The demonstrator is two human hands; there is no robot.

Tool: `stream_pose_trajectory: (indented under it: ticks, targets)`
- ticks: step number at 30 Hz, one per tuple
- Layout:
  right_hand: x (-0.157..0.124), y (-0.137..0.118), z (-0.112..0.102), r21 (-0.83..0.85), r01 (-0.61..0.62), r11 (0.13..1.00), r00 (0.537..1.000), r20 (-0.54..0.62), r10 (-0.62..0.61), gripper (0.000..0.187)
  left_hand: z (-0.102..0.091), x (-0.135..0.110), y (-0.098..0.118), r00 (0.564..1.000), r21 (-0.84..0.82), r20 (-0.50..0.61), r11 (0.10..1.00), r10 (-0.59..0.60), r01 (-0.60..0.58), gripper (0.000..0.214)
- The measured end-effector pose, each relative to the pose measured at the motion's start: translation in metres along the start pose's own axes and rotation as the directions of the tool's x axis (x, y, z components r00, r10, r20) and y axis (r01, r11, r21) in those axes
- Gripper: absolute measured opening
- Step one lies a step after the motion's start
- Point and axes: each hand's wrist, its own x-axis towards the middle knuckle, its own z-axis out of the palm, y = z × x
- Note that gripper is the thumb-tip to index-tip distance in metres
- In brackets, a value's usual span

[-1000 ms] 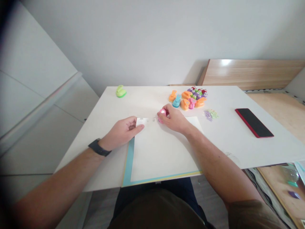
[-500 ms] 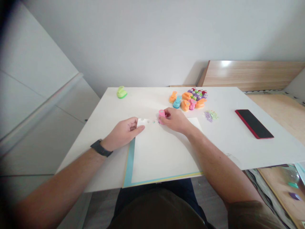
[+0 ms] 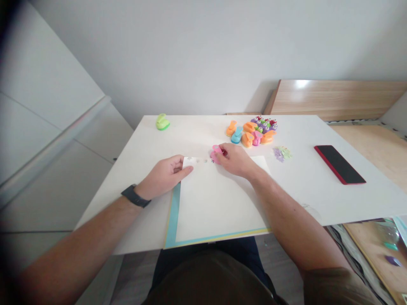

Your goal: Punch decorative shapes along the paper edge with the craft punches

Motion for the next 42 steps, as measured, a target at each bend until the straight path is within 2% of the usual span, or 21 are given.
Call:
stream_pose_trajectory:
  ticks: [8,16,42]
  targets:
    - [0.0,0.002,0.0,-0.042,0.0,0.999,1.0,-0.009,0.0,0.04,-0.001,0.0,0.0,1.0,0.013,0.002,1.0,0.007,-0.007,0.033]
    - [0.001,0.002,0.002,-0.017,-0.014,1.0,1.0,-0.009,0.013,0.042,0.0,0.0,0.001,1.0,0.032,-0.008,0.999,0.011,-0.01,0.031]
    - [0.006,0.007,0.015,0.076,-0.129,0.989,0.981,-0.136,0.138,0.028,0.0,0.001,-0.004,1.0,0.059,-0.006,0.998,0.028,-0.028,0.03]
